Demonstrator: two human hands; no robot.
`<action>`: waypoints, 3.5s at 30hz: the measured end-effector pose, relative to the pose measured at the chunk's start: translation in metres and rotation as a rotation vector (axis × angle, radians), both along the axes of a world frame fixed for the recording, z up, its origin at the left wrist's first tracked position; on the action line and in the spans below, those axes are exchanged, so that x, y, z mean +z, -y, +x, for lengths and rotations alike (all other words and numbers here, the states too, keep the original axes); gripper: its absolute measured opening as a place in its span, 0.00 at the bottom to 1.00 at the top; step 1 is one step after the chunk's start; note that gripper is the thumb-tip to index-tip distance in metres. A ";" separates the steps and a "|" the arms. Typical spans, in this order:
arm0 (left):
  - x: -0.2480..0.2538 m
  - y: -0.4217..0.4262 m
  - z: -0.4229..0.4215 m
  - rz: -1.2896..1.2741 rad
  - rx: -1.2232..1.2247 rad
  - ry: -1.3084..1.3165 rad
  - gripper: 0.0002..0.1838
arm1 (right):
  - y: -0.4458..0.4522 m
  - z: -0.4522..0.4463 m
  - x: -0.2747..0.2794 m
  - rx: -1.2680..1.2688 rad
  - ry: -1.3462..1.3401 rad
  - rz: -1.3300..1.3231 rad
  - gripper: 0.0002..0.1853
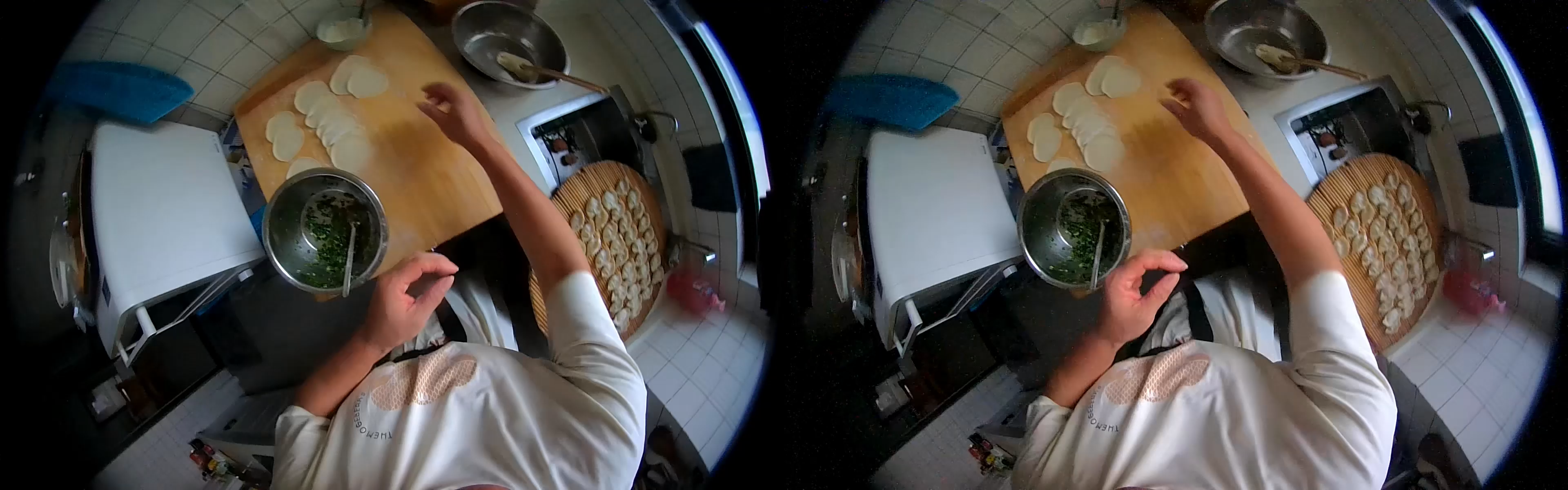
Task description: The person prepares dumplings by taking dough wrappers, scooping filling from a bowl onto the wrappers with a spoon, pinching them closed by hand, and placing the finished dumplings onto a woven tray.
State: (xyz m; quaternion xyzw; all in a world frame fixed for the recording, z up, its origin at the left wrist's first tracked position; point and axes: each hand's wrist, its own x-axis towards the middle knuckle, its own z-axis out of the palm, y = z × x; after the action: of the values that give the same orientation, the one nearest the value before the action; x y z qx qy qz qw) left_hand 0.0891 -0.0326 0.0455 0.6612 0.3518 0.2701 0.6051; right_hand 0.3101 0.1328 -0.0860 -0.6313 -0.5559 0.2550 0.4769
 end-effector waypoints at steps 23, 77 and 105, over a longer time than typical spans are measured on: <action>0.010 -0.025 -0.090 -0.242 0.480 0.416 0.16 | -0.039 -0.067 0.122 0.357 -0.338 -0.079 0.09; -0.067 -0.002 -0.150 -0.641 0.945 0.949 0.13 | 0.060 -0.160 0.094 1.089 0.471 0.166 0.13; -0.066 0.002 -0.148 -0.685 1.020 0.987 0.14 | 0.106 -0.113 0.085 0.676 0.002 -0.568 0.14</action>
State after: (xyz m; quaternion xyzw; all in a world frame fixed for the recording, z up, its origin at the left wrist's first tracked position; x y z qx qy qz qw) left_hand -0.0590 -0.0346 -0.0207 -0.0015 0.3659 0.6534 0.6628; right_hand 0.1971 0.0268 -0.0006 -0.5204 -0.6396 0.5386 0.1736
